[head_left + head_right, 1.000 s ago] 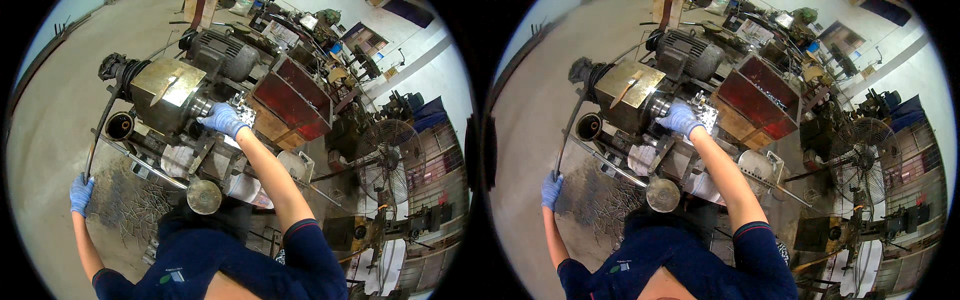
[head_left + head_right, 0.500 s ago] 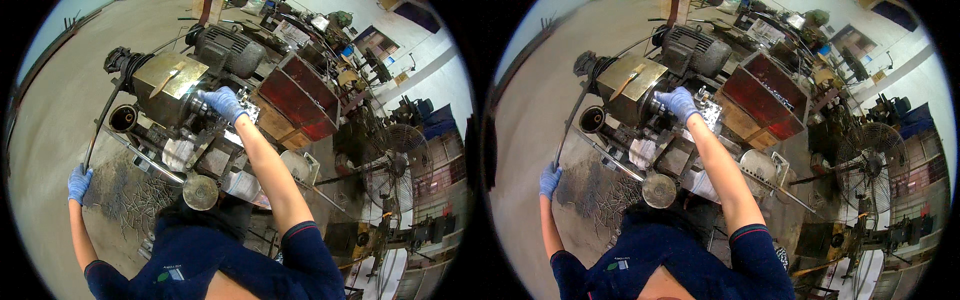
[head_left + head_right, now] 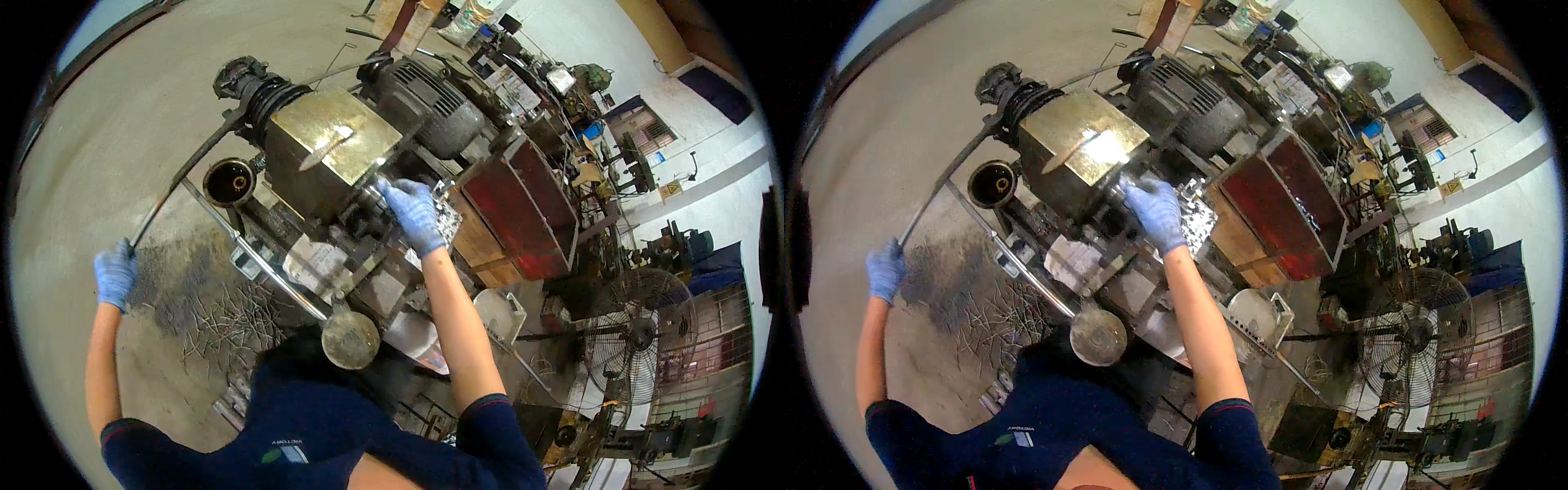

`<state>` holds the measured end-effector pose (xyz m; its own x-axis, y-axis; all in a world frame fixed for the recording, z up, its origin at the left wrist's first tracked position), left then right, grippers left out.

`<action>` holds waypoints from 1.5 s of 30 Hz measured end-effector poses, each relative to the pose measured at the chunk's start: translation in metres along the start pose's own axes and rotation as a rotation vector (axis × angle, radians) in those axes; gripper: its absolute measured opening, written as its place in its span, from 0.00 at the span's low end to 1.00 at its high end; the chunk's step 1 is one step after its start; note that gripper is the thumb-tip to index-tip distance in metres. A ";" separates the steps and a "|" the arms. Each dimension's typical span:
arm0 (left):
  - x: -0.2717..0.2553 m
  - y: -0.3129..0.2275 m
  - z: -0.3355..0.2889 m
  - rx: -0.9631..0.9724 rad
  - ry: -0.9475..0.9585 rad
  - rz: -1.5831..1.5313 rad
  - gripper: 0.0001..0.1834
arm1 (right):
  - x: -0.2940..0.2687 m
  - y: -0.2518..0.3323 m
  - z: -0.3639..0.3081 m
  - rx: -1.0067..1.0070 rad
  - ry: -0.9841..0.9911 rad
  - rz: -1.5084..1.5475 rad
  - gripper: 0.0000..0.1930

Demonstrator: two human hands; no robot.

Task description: The person operates a metal lathe by placing a metal part into the chuck, rotating manual handles to move the tool and workpiece, and removing the part after it is processed.

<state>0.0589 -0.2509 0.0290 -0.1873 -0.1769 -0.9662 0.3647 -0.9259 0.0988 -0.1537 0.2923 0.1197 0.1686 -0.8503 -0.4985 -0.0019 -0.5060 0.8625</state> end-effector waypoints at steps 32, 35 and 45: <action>-0.049 -0.041 0.100 0.070 -0.144 -0.203 0.15 | -0.030 0.056 -0.074 -0.421 -0.439 -0.475 0.18; -0.117 -0.121 0.088 0.132 -0.317 -0.673 0.24 | -0.061 0.046 -0.131 -0.433 -0.431 -0.364 0.12; -0.192 -0.339 0.075 0.535 -0.429 -0.597 0.27 | -0.089 -0.109 -0.283 -0.033 -0.575 -0.286 0.12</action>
<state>-0.0971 0.0720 0.1985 -0.5721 0.3717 -0.7311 -0.3537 -0.9161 -0.1890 0.1107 0.4643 0.0946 -0.3975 -0.6290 -0.6681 -0.0028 -0.7272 0.6864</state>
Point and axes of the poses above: each hand's wrist, its own z-axis towards the middle knuckle, its own x-axis out of the palm, y = z × x, the point moved 8 cm from there along z, towards the middle knuckle, and after that the axes turned 1 degree about -x, right-handed, at the moved point
